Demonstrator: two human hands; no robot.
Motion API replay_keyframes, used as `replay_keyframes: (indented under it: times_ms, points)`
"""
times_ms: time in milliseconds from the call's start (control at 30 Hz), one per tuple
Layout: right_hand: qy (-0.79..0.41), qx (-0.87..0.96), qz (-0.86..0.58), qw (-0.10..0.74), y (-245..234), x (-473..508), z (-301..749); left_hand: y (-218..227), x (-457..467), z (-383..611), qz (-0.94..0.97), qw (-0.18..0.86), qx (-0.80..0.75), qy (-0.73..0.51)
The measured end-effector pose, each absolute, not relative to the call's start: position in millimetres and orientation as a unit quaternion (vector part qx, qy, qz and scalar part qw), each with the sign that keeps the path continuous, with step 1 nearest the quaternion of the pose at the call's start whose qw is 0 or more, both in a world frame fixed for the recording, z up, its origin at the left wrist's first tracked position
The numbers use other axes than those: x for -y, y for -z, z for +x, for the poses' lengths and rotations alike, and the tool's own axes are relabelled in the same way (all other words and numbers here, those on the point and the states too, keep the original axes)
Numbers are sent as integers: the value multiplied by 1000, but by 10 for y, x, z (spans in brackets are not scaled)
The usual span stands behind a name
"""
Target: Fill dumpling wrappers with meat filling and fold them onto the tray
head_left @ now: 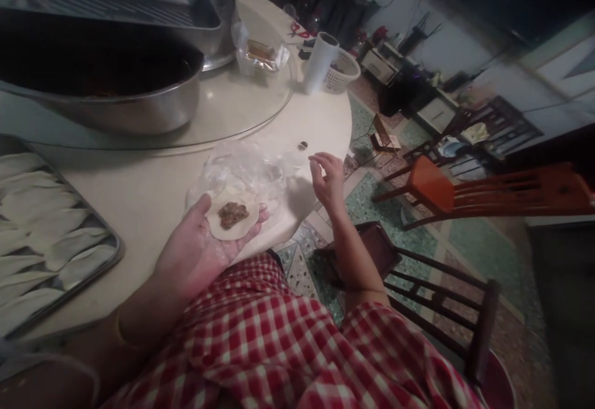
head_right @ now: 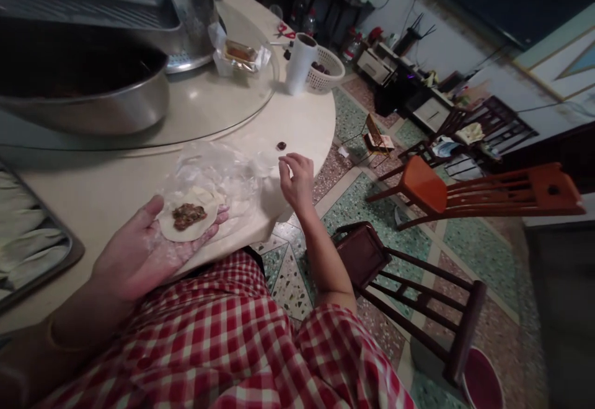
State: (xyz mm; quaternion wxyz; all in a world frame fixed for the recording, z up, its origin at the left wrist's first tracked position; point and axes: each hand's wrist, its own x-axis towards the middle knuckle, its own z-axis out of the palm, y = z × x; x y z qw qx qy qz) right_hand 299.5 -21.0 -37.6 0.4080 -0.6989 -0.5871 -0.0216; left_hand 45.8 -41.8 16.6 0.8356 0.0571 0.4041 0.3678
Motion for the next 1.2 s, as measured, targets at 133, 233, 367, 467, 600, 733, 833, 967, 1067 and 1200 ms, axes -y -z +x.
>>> replay_keyframes:
  times_ms: [133, 233, 367, 467, 600, 733, 833, 967, 1067, 1200]
  points:
    - [50, 641, -698, 316, 478, -37, 3171, -164, 405, 493, 78, 827, -412, -374]
    - [51, 668, -693, 266, 508, -138, 3126, -157, 407, 506, 80, 834, -398, -373]
    - [38, 680, -695, 229, 480, -218, 3097, -159, 419, 500, 76, 842, -370, -386]
    - [40, 672, -693, 258, 397, -184, 3113, -159, 416, 476, 64, 843, -363, -393]
    - [48, 667, -637, 385, 214, 114, 2976, -156, 401, 440, 69, 842, -358, -397]
    - [-2, 741, -543, 395, 112, 453, 2602, -156, 405, 433, 68, 850, -334, -401]
    - [-24, 793, -524, 310, 127, 513, 2368, -167, 420, 434, 54, 860, -308, -402]
    - [-17, 823, -509, 251, 188, 439, 2280, -220, 431, 401, 36, 853, -314, -416]
    - [0, 831, -495, 253, 237, 447, 2300, -268, 417, 353, 25, 841, -324, -432]
    - [-3, 839, -493, 229, 286, 576, 2297, -305, 373, 307, 39, 838, -310, -448]
